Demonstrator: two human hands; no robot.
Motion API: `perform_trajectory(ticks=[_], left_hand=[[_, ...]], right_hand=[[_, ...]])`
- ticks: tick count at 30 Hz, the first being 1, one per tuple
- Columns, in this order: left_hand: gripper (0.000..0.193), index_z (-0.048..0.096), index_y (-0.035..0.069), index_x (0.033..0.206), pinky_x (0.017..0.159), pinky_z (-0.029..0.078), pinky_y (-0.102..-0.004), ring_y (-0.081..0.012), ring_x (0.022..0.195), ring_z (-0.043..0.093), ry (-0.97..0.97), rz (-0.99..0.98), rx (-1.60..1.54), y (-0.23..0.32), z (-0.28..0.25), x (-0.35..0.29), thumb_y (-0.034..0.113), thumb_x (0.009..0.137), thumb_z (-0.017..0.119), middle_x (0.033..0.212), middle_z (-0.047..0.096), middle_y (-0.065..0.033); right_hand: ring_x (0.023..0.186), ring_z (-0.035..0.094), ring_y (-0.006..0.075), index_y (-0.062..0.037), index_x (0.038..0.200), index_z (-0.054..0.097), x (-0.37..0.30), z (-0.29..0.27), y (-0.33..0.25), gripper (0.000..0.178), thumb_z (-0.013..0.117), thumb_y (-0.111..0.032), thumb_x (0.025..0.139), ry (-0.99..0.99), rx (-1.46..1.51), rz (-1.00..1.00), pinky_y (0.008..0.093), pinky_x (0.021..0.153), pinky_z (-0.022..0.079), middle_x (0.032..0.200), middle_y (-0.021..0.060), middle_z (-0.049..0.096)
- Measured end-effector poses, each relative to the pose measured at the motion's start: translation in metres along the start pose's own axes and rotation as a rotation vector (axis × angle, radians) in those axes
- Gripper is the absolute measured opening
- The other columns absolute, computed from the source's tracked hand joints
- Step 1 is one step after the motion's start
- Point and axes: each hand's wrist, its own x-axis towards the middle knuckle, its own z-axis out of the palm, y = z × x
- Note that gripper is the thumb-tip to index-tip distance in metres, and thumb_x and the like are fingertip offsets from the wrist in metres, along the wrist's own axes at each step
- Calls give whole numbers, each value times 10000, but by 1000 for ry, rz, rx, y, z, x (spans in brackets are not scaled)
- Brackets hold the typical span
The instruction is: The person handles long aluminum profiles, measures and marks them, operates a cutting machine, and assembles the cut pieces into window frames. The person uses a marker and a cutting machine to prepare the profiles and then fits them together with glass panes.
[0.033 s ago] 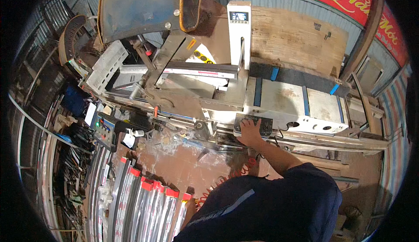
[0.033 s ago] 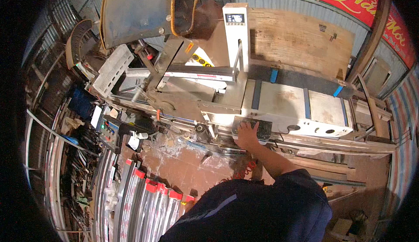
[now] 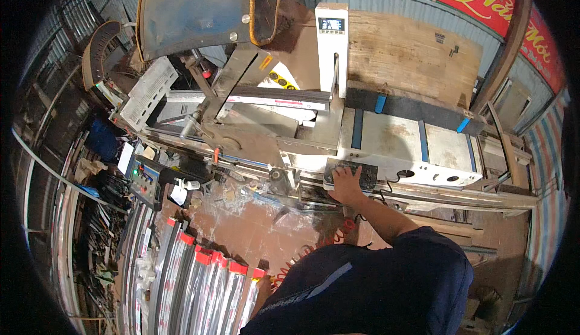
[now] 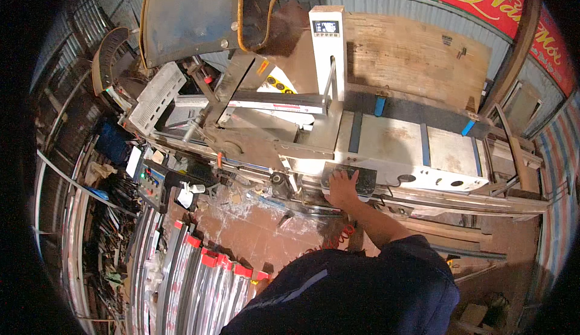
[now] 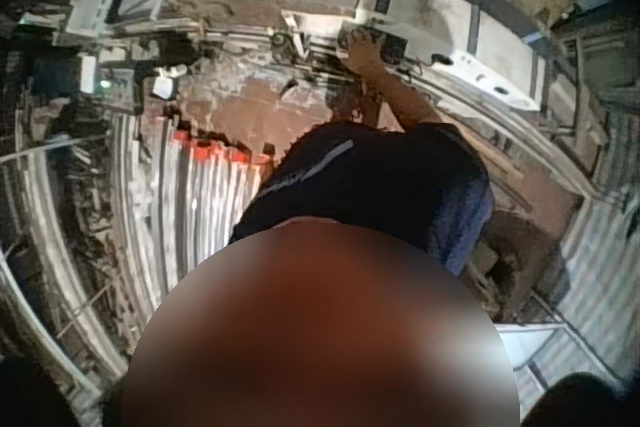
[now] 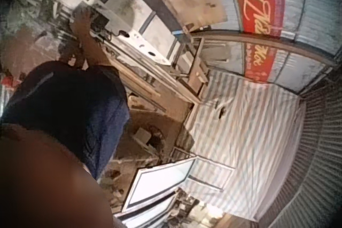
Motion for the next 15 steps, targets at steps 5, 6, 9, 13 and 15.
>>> perform_trajectory(ticks=[5, 6, 9, 13, 15], left_hand=[[236, 742, 80, 988, 536, 528, -365, -216, 605, 652, 1, -9, 6, -3, 5, 3, 295, 897, 702, 829, 694, -76], [236, 742, 80, 987, 536, 527, -365, -216, 605, 652, 2, -5, 1, -3, 7, 3, 295, 897, 702, 829, 694, -76], [236, 742, 80, 986, 534, 527, -366, -216, 603, 651, 6, -15, -4, -2, 11, 6, 295, 897, 702, 828, 694, -76], [236, 742, 80, 984, 532, 525, -366, -216, 601, 650, 8, -12, -2, -2, 13, 10, 295, 897, 701, 827, 694, -75], [235, 741, 80, 983, 531, 525, -366, -215, 600, 650, 13, -16, -6, -3, 13, 11, 295, 897, 701, 826, 694, -75]], right_hand=[[1390, 449, 384, -24, 1342, 599, 2, 6, 2, 742, 829, -485, 807, 119, 79, -28, 878, 1110, 229, 1403, 169, 531], [1392, 447, 386, -21, 1343, 597, 4, 4, 3, 744, 829, -481, 806, 114, 85, -22, 880, 1113, 223, 1402, 170, 532], [1399, 438, 391, -18, 1355, 586, 8, -1, 4, 753, 828, -476, 809, 73, 104, -4, 885, 1123, 204, 1409, 171, 531], [1451, 392, 386, -47, 1438, 529, 7, -4, 0, 814, 815, -509, 833, 45, 89, 16, 889, 1136, 170, 1467, 161, 496], [1465, 378, 386, -54, 1463, 513, 5, -4, 1, 832, 813, -514, 838, 38, 88, 18, 890, 1137, 165, 1486, 163, 487]])
